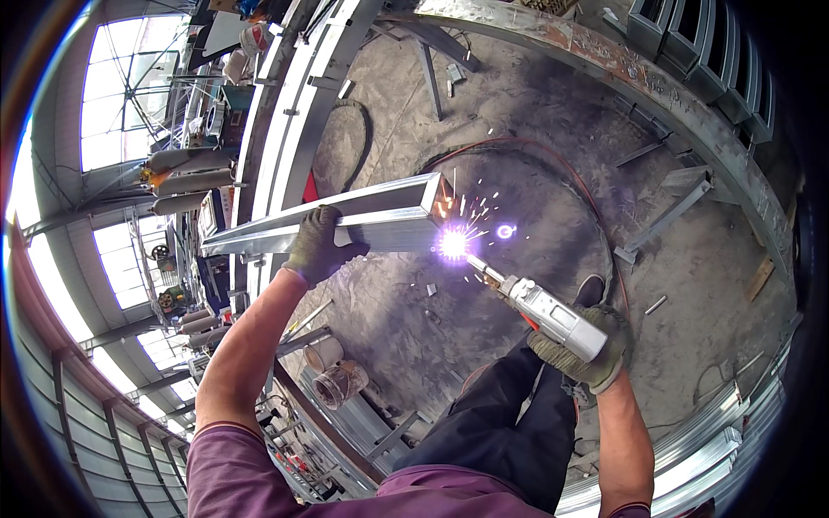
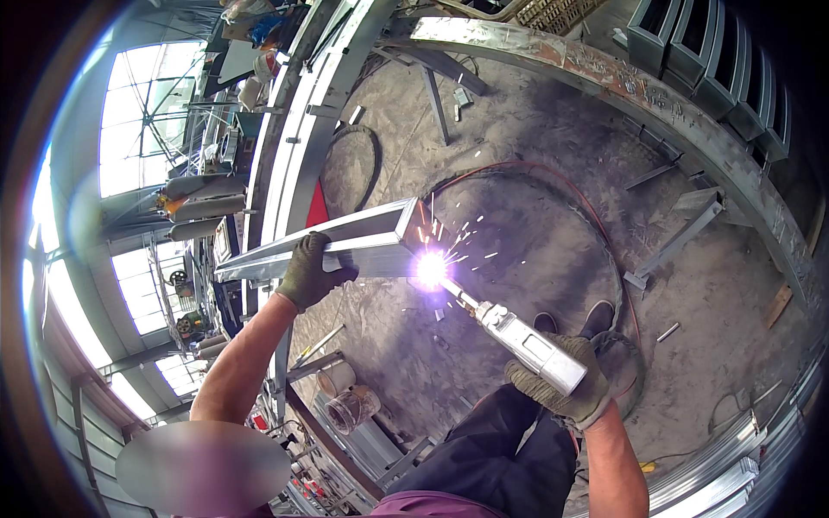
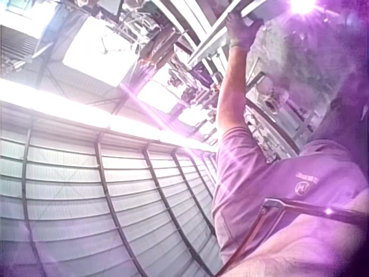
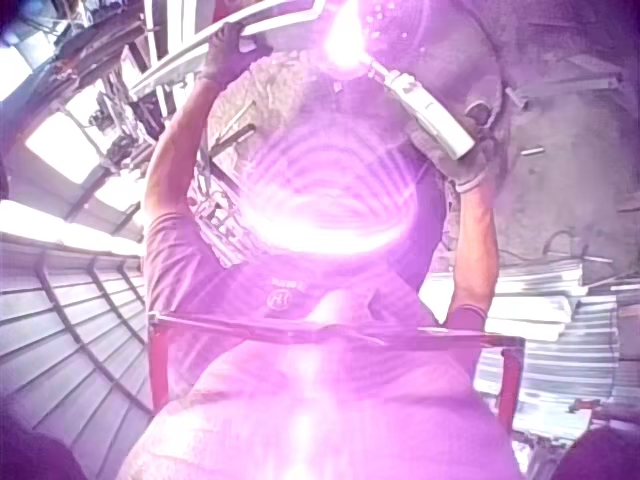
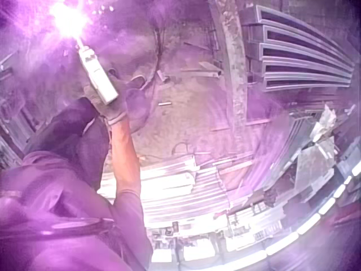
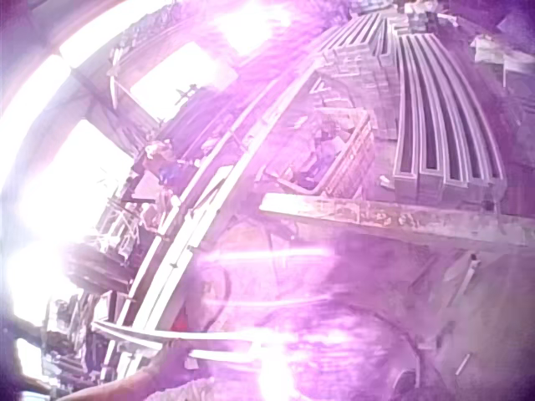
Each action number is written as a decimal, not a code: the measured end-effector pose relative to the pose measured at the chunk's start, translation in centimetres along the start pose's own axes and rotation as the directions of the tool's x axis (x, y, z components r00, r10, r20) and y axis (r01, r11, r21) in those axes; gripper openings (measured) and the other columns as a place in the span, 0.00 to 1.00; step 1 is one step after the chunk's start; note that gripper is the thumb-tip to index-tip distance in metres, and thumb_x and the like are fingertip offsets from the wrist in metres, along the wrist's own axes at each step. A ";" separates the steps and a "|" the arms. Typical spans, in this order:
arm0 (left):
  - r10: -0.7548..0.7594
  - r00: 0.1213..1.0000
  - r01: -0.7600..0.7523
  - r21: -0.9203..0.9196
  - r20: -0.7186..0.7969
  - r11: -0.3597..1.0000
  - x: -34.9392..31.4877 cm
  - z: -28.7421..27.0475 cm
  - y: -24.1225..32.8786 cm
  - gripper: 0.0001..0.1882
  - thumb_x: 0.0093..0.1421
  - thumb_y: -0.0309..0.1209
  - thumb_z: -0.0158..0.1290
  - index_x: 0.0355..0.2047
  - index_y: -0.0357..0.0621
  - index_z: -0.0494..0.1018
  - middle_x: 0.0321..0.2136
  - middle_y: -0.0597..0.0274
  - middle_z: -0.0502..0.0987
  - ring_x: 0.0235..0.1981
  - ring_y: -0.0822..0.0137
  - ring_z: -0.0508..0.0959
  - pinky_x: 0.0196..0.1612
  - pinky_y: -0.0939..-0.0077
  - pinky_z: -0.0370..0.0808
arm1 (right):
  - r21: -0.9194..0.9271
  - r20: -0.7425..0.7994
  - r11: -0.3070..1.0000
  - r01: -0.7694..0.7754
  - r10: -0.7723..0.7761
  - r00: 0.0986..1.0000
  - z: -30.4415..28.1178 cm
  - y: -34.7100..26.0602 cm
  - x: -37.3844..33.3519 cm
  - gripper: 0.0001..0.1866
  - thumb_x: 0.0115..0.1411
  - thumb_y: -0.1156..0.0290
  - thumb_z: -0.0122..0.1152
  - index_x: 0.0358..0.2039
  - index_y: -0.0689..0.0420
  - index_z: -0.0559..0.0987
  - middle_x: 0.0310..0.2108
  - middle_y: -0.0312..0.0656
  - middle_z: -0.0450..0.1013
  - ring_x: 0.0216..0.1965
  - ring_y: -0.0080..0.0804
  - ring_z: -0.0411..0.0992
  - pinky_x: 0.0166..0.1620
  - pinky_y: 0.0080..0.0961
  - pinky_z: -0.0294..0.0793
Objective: The person welds the corners of rectangular metal frames using a handheld welding torch. They position the frames on a workbench, weld each corner, and then move the completed frames to a stack nearby.
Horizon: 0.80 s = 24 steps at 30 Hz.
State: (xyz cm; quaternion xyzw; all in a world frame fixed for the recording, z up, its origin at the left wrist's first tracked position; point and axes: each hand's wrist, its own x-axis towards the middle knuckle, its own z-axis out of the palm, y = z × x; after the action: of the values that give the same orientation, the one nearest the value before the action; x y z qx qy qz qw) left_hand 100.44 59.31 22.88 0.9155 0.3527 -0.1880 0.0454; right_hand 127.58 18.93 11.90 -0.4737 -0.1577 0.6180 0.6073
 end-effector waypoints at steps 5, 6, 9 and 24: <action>0.023 1.000 -0.023 0.017 -0.014 1.000 -0.1 0.4 -0.5 0.43 0.45 0.50 0.78 0.52 0.37 0.70 0.47 0.43 0.76 0.51 0.40 0.77 0.55 0.49 0.74 | -0.368 0.070 0.872 0.322 -0.319 0.945 0.6 -3.2 0.1 0.12 0.59 0.74 0.76 0.43 0.59 0.86 0.36 0.38 0.86 0.36 0.26 0.84 0.39 0.25 0.82; 0.026 1.000 -0.025 0.018 -0.017 1.000 0.0 0.4 -0.5 0.43 0.45 0.50 0.78 0.52 0.37 0.70 0.47 0.43 0.76 0.51 0.40 0.77 0.55 0.49 0.74 | -0.399 0.080 0.855 0.330 -0.327 0.942 0.6 -3.4 0.1 0.12 0.59 0.74 0.76 0.43 0.59 0.86 0.36 0.38 0.86 0.36 0.26 0.84 0.39 0.25 0.82; 0.040 0.999 -0.040 0.010 -0.016 0.999 -0.1 0.4 -0.6 0.43 0.45 0.50 0.78 0.52 0.36 0.70 0.47 0.43 0.76 0.51 0.41 0.77 0.55 0.50 0.74 | -0.376 0.075 0.877 0.299 -0.293 0.953 0.6 -3.2 -0.1 0.12 0.59 0.74 0.76 0.43 0.59 0.86 0.36 0.38 0.86 0.36 0.26 0.84 0.39 0.25 0.81; 0.048 0.998 -0.046 0.031 -0.040 0.998 -0.3 0.3 -0.3 0.42 0.46 0.49 0.78 0.51 0.36 0.70 0.46 0.42 0.76 0.50 0.40 0.76 0.55 0.49 0.73 | -0.424 0.082 0.849 0.314 -0.309 0.947 0.7 -3.4 -0.1 0.12 0.60 0.74 0.76 0.44 0.59 0.86 0.36 0.38 0.86 0.36 0.27 0.84 0.39 0.25 0.82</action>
State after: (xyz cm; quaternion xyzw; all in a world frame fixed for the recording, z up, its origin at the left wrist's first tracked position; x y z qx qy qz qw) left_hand 99.88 59.29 22.70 0.9278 0.3290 -0.1737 0.0289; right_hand 129.07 19.86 14.89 -0.5612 -0.3683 0.4634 0.5785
